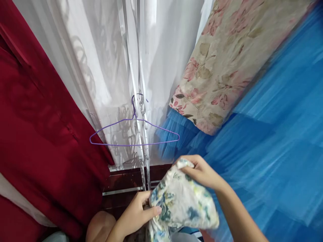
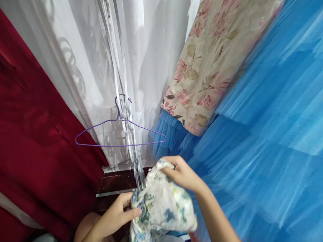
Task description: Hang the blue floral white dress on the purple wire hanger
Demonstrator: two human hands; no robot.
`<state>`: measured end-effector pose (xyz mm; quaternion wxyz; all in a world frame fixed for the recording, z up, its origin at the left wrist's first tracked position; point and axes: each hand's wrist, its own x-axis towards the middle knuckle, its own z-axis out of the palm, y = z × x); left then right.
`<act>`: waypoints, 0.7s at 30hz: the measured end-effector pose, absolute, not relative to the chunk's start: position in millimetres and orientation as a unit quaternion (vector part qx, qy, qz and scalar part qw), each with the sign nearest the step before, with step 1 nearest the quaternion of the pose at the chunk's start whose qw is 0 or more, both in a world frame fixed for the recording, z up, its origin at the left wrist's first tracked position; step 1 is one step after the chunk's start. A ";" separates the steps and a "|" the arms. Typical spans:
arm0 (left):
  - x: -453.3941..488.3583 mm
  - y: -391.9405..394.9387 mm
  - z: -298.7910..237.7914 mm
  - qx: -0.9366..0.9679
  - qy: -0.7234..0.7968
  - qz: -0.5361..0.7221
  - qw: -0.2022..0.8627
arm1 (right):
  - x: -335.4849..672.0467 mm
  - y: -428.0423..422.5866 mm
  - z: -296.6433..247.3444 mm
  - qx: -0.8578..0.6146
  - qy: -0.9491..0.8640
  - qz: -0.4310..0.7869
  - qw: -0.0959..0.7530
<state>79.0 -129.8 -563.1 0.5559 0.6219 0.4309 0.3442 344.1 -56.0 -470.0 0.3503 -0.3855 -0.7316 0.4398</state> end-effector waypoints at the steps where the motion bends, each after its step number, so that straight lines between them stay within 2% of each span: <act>1: 74.9 -130.3 -562.0 0.632 0.450 0.346 0.528 | 353.2 -42.8 -467.0 -0.398 -0.729 0.423 0.360; 4: 65.0 -127.9 -544.3 0.672 0.508 0.341 0.417 | 370.6 4.2 -457.8 -0.428 -0.707 0.391 0.405; 8: 64.8 -125.7 -507.0 0.722 0.513 0.340 0.315 | 363.6 66.8 -437.9 -0.401 -0.639 0.384 0.533; 10: 62.9 -125.6 -493.1 0.731 0.512 0.351 0.281 | 350.0 88.6 -428.7 -0.375 -0.627 0.462 0.503; 15: 12.9 -111.3 -484.7 0.743 0.518 0.387 0.172 | 321.6 108.9 -423.7 -0.347 -0.620 0.602 0.364; 18: -44.2 -90.2 -491.5 0.748 0.579 0.319 0.057 | 319.1 107.6 -428.8 -0.329 -0.607 0.645 0.328; 21: -94.6 -65.4 -496.2 0.724 0.637 0.265 0.017 | 318.2 103.0 -433.7 -0.309 -0.586 0.678 0.319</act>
